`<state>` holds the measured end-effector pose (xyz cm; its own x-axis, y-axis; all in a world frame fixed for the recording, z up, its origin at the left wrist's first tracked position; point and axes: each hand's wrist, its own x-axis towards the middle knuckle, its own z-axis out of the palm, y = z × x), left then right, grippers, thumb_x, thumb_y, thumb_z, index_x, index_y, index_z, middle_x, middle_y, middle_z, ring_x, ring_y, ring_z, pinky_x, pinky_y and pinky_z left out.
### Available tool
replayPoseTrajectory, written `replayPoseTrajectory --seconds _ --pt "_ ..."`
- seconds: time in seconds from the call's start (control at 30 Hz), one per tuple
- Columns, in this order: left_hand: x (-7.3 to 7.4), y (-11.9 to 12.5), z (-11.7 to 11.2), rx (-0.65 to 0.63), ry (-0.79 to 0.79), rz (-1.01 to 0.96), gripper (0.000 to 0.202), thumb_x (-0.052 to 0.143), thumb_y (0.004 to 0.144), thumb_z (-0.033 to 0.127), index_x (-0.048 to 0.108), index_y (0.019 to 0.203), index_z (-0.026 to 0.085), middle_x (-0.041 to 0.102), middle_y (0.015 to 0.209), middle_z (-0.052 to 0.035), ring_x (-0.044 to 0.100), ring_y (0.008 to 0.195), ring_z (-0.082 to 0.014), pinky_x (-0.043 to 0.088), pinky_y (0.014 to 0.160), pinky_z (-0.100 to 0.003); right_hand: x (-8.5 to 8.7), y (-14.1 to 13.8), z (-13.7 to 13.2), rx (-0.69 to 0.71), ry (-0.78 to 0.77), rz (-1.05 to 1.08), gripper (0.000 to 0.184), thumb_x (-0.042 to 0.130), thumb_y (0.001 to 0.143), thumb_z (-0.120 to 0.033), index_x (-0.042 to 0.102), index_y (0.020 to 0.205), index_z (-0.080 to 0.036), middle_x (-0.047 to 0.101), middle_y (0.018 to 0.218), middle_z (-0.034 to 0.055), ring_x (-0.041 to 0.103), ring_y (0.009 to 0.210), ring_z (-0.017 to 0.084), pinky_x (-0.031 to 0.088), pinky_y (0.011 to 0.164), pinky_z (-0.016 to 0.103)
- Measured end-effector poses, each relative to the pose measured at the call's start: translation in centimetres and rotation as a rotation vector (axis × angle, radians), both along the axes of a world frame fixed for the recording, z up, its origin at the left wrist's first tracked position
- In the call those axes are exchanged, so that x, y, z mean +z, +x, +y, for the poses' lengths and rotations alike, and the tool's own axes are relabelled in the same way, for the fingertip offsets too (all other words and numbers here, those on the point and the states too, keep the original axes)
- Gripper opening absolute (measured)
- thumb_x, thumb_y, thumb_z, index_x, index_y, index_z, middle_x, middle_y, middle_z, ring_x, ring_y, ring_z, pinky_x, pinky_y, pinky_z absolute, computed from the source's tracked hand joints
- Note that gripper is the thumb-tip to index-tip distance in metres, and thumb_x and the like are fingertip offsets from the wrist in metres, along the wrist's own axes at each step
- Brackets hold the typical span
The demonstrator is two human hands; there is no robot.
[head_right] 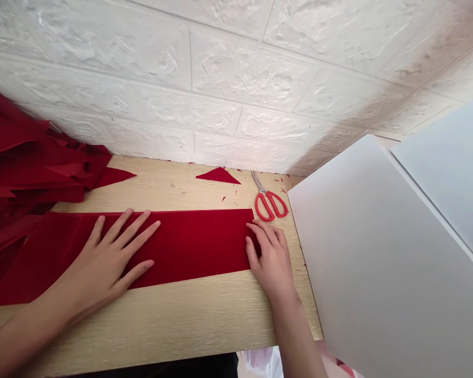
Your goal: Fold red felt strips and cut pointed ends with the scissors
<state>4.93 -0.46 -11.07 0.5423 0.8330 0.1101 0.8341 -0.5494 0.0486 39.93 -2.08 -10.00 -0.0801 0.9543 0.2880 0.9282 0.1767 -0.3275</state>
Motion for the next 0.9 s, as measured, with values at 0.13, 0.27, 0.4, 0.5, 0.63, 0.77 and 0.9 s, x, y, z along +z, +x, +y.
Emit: replayPoseTrajectory --seconds 0.13,0.27,0.4,0.5,0.63,0.77,0.9 --pt "0.1 -1.1 0.4 0.023 -0.018 0.002 0.068 0.038 0.099 0.053 0.022 0.161 0.030 0.028 0.166 -0.0084 0.024 0.153 -0.0422 0.025 0.114 -0.076 0.0 0.0 0.0 -0.006 -0.014 -0.017 0.031 0.050 0.100 -0.032 0.065 0.125 -0.024 0.068 0.130 0.0075 0.058 0.113 0.030 0.050 0.099 0.049" --pt "0.3 -2.4 0.8 0.080 -0.047 -0.001 0.065 0.037 0.099 0.053 0.030 0.159 0.029 0.027 0.166 -0.0087 0.025 0.154 -0.0393 0.023 0.117 -0.073 -0.2 0.1 0.1 -0.001 0.000 -0.024 0.032 0.050 0.100 -0.034 0.066 0.126 -0.025 0.068 0.129 0.0079 0.058 0.114 0.030 0.049 0.100 0.050" --pt "0.7 -2.6 0.9 0.122 -0.073 0.002 0.063 0.034 0.100 0.053 0.036 0.157 0.027 0.026 0.167 -0.0088 0.024 0.154 -0.0382 0.022 0.119 -0.072 -0.5 0.2 0.2 0.011 0.036 -0.053 0.032 0.050 0.099 -0.034 0.067 0.124 -0.025 0.070 0.127 0.0084 0.059 0.111 0.030 0.049 0.099 0.051" --pt "0.9 -2.3 0.9 0.136 -0.091 0.009 0.062 0.032 0.100 0.054 0.038 0.156 0.026 0.026 0.167 -0.0091 0.024 0.154 -0.0386 0.021 0.119 -0.073 -0.2 -0.2 0.2 0.012 0.073 -0.098 0.031 0.050 0.099 -0.033 0.068 0.122 -0.023 0.071 0.123 0.0107 0.060 0.110 0.032 0.050 0.099 0.053" --pt "1.0 -2.3 0.8 0.146 -0.113 0.017 0.063 0.029 0.101 0.055 0.034 0.157 0.027 0.024 0.167 -0.0084 0.021 0.155 -0.0379 0.018 0.120 -0.073 1.5 -2.6 0.5 -0.005 0.123 -0.096 0.032 0.050 0.100 -0.036 0.069 0.122 -0.021 0.071 0.122 0.0133 0.059 0.114 0.034 0.047 0.103 0.054" --pt "1.0 -2.4 0.7 0.148 -0.130 0.014 0.064 0.027 0.101 0.055 0.034 0.157 0.026 0.024 0.168 -0.0086 0.019 0.156 -0.0380 0.016 0.120 -0.073 2.4 -6.2 1.6 0.197 -0.065 -0.063 0.045 0.045 0.102 -0.044 0.059 0.138 -0.022 0.060 0.142 0.0122 0.051 0.133 0.033 0.041 0.113 0.055" --pt "1.2 -2.3 0.7 0.156 -0.147 0.006 0.065 0.027 0.101 0.056 0.034 0.157 0.025 0.024 0.167 -0.0090 0.020 0.155 -0.0385 0.017 0.120 -0.073 1.1 -7.3 2.7 0.293 -0.223 -0.134 0.056 0.040 0.104 -0.046 0.046 0.152 -0.018 0.039 0.162 0.0103 0.033 0.150 0.030 0.030 0.123 0.054"
